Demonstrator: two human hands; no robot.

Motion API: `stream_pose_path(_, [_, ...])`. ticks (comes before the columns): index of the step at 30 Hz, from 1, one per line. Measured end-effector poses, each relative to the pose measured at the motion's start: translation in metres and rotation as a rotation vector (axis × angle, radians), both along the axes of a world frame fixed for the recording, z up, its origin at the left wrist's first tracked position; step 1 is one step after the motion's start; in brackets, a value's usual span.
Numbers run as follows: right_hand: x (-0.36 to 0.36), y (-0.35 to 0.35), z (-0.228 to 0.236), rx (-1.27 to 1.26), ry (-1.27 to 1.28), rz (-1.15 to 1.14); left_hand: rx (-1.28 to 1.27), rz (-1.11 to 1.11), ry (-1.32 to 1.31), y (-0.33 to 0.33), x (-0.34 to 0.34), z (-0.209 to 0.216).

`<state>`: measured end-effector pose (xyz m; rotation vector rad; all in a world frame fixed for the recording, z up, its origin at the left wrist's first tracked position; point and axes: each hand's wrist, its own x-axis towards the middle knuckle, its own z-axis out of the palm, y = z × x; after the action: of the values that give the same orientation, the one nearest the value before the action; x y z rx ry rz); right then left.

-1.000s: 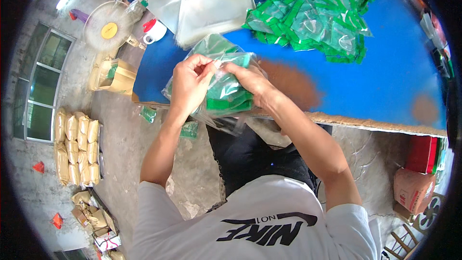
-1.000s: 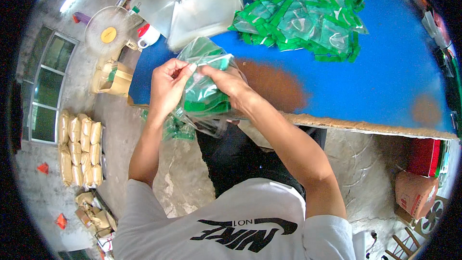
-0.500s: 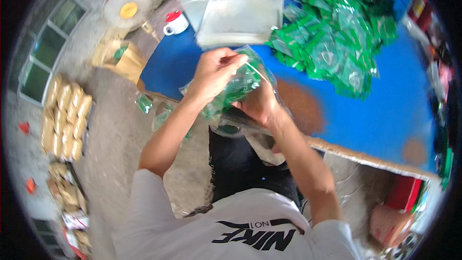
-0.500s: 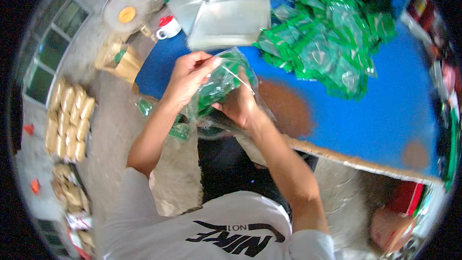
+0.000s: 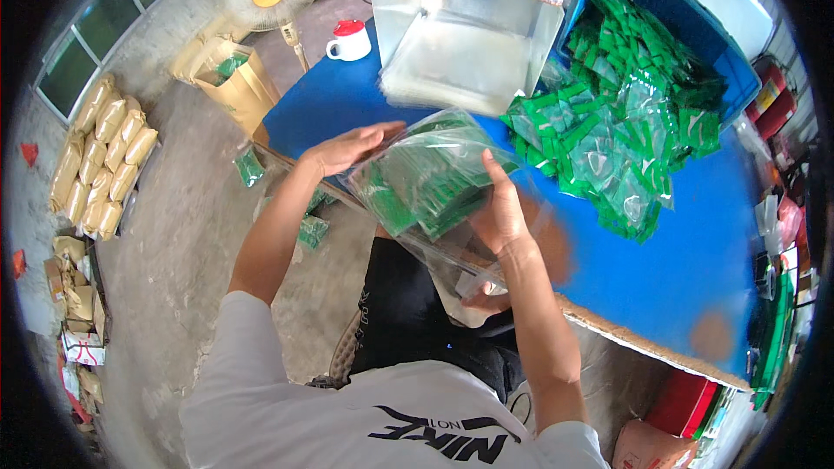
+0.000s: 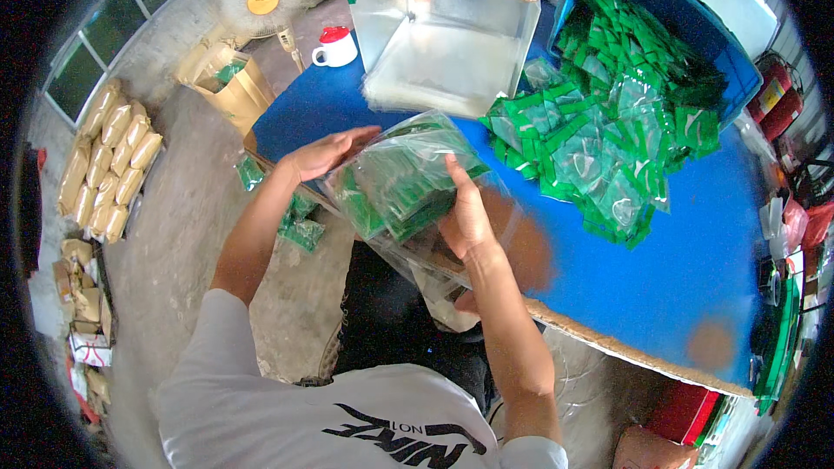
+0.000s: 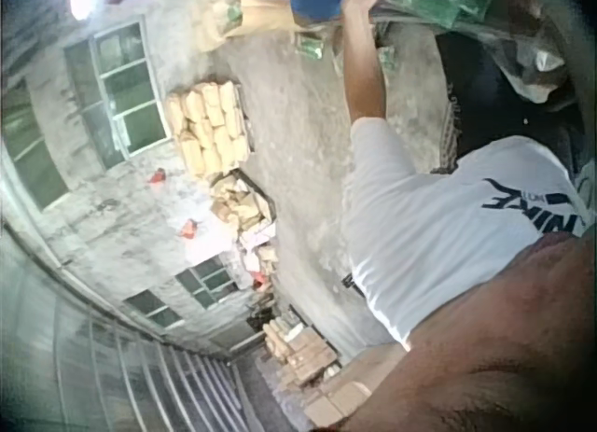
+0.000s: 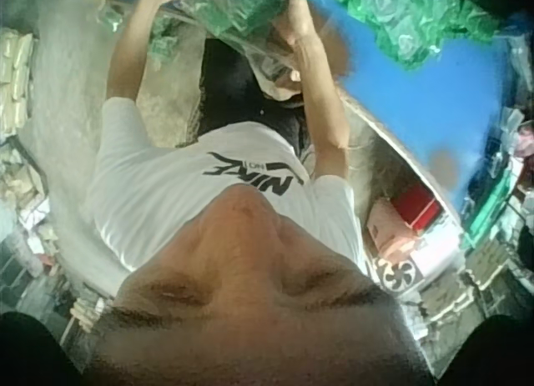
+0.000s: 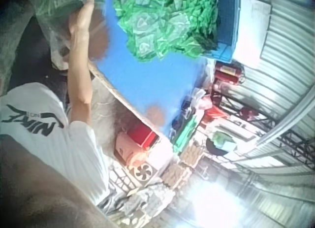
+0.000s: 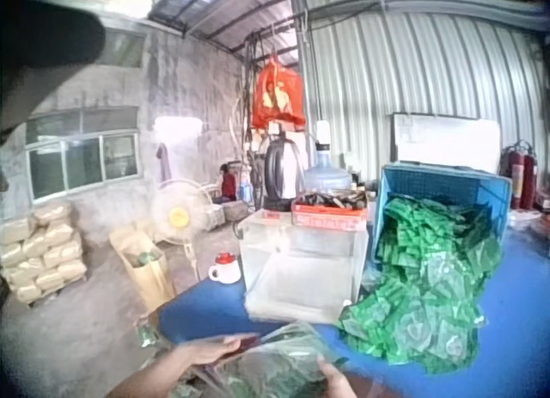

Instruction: Sorting, stacking, and placing small green plastic packets into a larger clear plastic bag for packaging.

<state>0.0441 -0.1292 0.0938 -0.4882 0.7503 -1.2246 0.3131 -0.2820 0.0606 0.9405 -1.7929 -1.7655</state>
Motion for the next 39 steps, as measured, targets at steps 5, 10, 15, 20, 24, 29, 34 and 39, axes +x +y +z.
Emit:
stream_pose_path(5, [0.028, -0.017, -0.011, 0.053, -0.293, 0.047, 0.036, -0.252, 0.111, 0.023, -0.014, 0.018])
stream_pose_path(10, [0.038, -0.011, 0.005, -0.007, -0.273, 0.135, 0.011, -0.054, -0.033, 0.037, -0.027, 0.027])
stream_pose_path(15, [0.008, -0.027, 0.009, 0.078, 0.257, 0.345, -0.111, 0.176, -0.061, 0.051, -0.031, 0.006])
stream_pose_path(20, [-0.041, -0.02, -0.027, 0.091, 1.24, 0.076, -0.206, 0.219, -0.345, 0.07, -0.058, 0.025])
stream_pose_path(24, [-0.056, -0.042, -0.062, -0.168, 1.244, -0.222, -0.178, 0.22, -0.228, 0.032, -0.054, 0.007])
stream_pose_path(29, [-0.046, -0.045, -0.055, -0.167, 1.378, -0.142, 0.079, -0.036, 0.132, 0.037, -0.08, 0.006])
stream_pose_path(34, [-0.048, -0.034, -0.058, 0.004, 1.514, -0.244, 0.08, -0.03, 0.149, 0.041, -0.079, -0.004])
stream_pose_path(39, [-0.034, -0.057, -0.07, -0.088, 1.448, -0.557, 0.016, -0.015, 0.071, 0.042, -0.086, 0.005])
